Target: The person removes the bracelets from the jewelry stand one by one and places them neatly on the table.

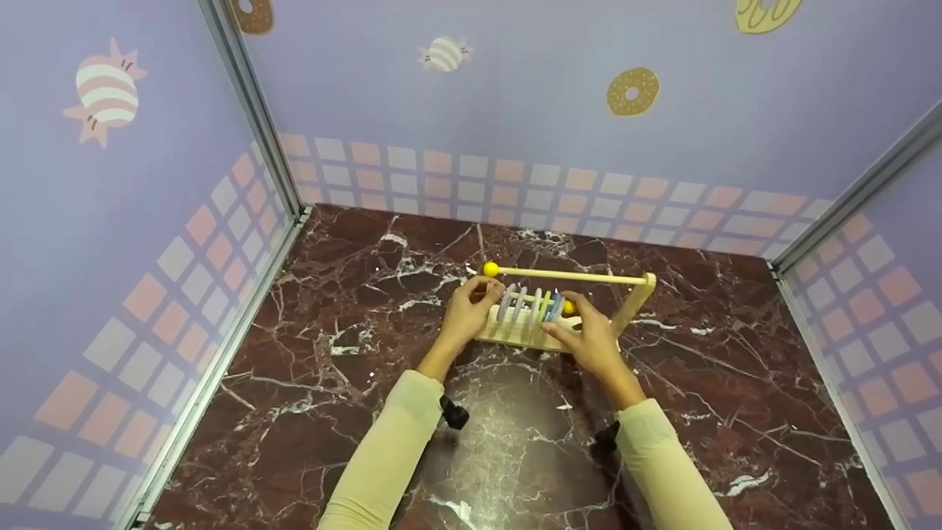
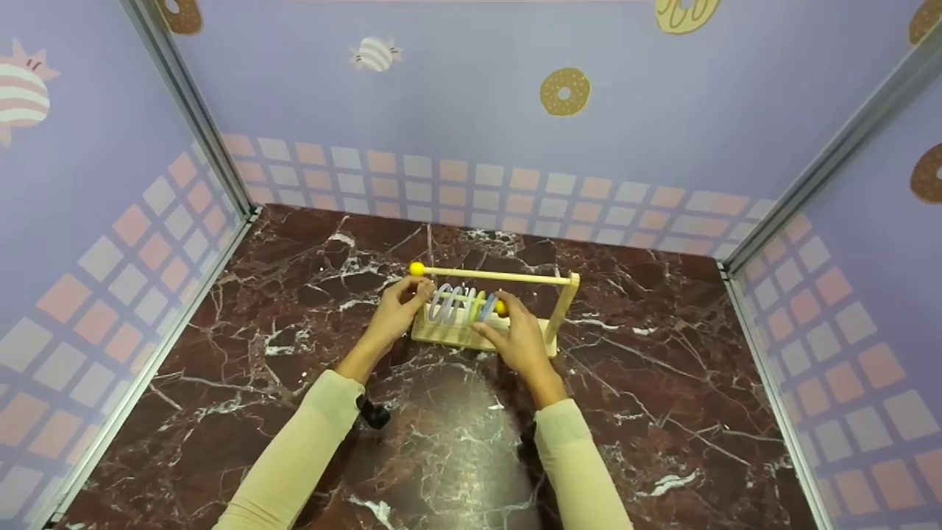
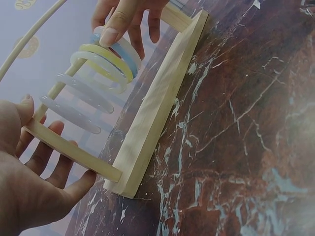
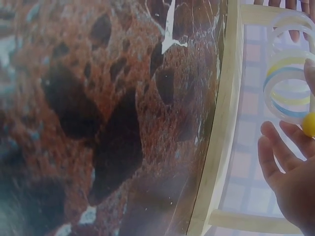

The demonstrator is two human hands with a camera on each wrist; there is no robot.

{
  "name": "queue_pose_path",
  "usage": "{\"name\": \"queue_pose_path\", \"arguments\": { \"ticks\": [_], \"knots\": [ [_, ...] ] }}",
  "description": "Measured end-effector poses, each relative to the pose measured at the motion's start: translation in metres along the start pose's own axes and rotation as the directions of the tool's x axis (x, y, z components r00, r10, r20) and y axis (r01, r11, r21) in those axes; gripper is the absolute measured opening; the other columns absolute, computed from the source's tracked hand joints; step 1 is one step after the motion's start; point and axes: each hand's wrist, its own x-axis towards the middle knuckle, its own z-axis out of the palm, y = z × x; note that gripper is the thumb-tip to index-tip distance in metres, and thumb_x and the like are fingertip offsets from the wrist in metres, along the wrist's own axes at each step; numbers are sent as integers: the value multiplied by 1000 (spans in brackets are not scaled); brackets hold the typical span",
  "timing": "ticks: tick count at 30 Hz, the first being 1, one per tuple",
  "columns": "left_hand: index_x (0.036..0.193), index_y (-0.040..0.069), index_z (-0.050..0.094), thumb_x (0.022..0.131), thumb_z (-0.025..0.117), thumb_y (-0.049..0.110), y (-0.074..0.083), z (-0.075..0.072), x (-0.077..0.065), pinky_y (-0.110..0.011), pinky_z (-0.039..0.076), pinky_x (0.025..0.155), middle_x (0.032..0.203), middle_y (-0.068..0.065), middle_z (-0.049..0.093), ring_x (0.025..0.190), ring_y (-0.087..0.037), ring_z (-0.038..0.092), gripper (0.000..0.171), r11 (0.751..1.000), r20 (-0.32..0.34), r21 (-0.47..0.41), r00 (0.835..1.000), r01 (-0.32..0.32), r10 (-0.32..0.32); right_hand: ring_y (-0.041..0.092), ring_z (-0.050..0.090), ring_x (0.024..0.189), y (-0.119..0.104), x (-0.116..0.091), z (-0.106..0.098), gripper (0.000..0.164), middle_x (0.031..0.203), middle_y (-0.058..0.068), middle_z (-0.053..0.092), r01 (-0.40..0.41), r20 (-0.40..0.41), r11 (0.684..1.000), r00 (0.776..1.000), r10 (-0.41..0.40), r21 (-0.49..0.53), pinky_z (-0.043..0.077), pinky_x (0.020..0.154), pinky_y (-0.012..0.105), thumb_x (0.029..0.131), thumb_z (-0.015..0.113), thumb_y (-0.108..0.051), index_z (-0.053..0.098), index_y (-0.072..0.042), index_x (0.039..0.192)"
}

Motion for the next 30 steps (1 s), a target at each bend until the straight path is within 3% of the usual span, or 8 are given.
{"name": "queue_pose_path", "arguments": {
  "ticks": [10,15,20,30],
  "knots": [
    [112,6,74,103,73,24,-3,-1,0,-49,52,99,113,-17,73,109,-35,69,21,999,-13,-49,1000,9,-10,43,70,104,0,4,-3,72,119,20,71,0,29,1000,1000,-1,22,59,87,56,88,89,-36,59,-1,143],
    [113,6,74,102,74,24,-2,1,2,-43,53,98,112,-13,74,107,-28,69,21,1000,-16,-24,1000,18,-19,43,68,108,-2,10,-13,71,119,19,72,13,73,1000,997,-11,-28,54,95,54,87,90,-37,61,1,140],
    [113,8,75,103,72,25,-1,1,1,-37,53,95,113,-12,74,108,-26,69,20,1000,6,-22,1000,17,-16,39,68,104,-7,14,-21,73,117,20,72,7,110,998,994,1,-68,53,93,54,87,90,-38,60,1,140],
    [114,7,75,104,72,25,-4,-2,2,-33,53,91,110,-7,74,106,-23,69,21,998,38,-65,999,-7,10,42,67,111,-4,6,-34,75,124,20,70,39,54,997,998,-36,-66,54,91,58,88,88,-39,58,3,143]
  ]
}}
